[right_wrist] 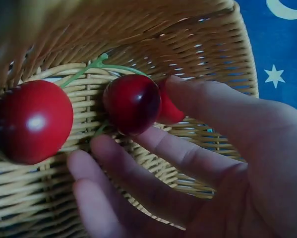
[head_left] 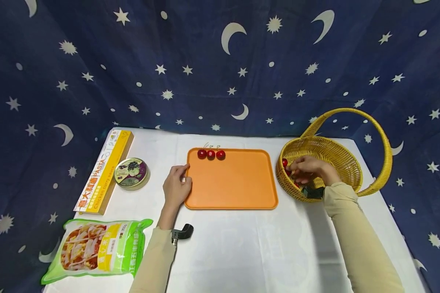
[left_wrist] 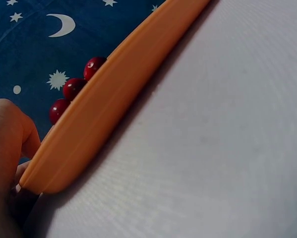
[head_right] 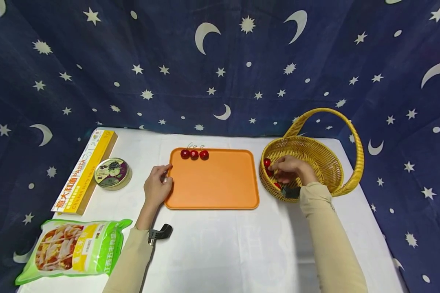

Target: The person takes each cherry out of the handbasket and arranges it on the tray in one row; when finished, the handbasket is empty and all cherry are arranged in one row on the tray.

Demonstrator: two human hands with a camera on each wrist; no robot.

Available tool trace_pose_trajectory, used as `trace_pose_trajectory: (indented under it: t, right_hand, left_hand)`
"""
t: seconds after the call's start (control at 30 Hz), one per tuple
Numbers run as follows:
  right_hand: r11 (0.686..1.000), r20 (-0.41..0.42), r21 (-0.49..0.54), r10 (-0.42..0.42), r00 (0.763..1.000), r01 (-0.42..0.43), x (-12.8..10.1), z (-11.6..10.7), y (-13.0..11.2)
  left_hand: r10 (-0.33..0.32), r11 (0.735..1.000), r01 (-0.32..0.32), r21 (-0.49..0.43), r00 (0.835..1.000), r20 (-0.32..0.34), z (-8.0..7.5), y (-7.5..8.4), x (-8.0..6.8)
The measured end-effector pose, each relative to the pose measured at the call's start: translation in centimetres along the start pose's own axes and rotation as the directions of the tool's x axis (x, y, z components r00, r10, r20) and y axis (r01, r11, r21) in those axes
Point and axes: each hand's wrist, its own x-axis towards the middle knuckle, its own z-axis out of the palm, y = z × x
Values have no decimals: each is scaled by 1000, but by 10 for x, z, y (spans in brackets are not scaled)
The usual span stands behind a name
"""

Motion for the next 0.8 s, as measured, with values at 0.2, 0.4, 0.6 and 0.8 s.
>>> trace_pose_trajectory:
  t: [0.2, 0.4, 0.6, 0.8]
  right_hand:
    - [999, 51, 38, 25, 998, -27, 4, 3, -3]
    - [999, 39, 50, -8, 999, 6, 6, 9, -5]
    - [996, 9, 79, -37, 999, 36, 3, 9, -6]
    - [990, -59, 81, -113, 992, 118, -14, 0, -16]
  left_hand:
    - [0, 1000, 0, -7, 1000, 4, -1, 0, -2]
    - [-2, 1000, 2, -11, 1000, 3, -2, -1, -1]
    - [-9, 1000, 9, -13, 1000, 6, -2, -1, 0]
    - [-5, 1000, 5, -13, 1000, 4, -3, 1, 1]
